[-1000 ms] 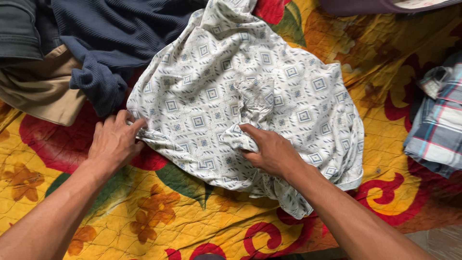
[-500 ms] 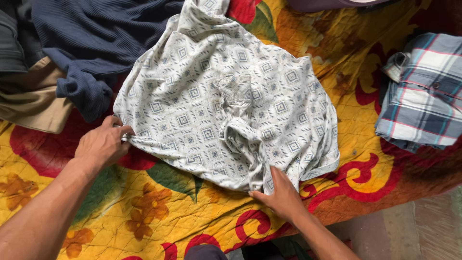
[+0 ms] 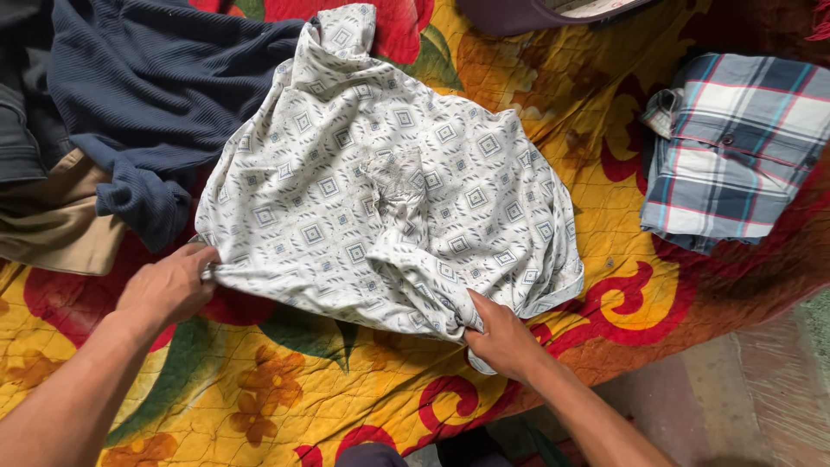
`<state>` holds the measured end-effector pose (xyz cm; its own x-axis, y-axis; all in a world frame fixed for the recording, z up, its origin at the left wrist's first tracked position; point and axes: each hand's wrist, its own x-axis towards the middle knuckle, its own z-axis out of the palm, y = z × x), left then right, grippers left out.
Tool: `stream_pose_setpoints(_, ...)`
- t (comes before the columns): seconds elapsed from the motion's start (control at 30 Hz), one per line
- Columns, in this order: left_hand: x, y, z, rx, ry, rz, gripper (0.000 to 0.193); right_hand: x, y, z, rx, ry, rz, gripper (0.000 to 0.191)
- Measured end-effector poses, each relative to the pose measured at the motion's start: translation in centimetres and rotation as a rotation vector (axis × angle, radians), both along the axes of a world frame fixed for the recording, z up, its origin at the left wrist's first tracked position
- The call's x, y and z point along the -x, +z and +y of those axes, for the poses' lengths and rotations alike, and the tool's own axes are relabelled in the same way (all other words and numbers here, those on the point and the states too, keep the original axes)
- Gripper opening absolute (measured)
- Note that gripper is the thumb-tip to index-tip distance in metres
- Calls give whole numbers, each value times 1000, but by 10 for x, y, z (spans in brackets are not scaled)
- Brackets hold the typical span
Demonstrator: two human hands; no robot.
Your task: The person folds clothes on a bed. They first fold a plaid shirt in half and press it flat, then unfold and spread a patterned shirt, align its sleeves and sides, fold it lengthwise, and roll it into a compact bundle, setting it beside a folded pair of jeans near an open suitcase.
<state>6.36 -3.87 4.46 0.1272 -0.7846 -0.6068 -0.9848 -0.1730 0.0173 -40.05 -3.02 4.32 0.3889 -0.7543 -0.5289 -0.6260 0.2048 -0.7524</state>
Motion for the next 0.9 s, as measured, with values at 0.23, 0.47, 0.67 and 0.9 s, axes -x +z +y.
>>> stream_pose_setpoints(0.23, -5, 14, 1, -59, -143, -141, 39, 16, 3, -1, -255, 180, 32, 51)
stream_pose_setpoints(0.47, -11, 11, -5, 35, -217, -121, 46, 11, -1, 0, -354, 149, 71, 47)
stream_pose_setpoints(0.67, -13, 7, -7, 30, -214, -95, 48, 12, -5, -8, -391, 136, 80, 42)
stream_pose_setpoints(0.9, -13, 9, -12, 86, -188, -48, 38, 23, -26, -12, -405, 6, 44, 38)
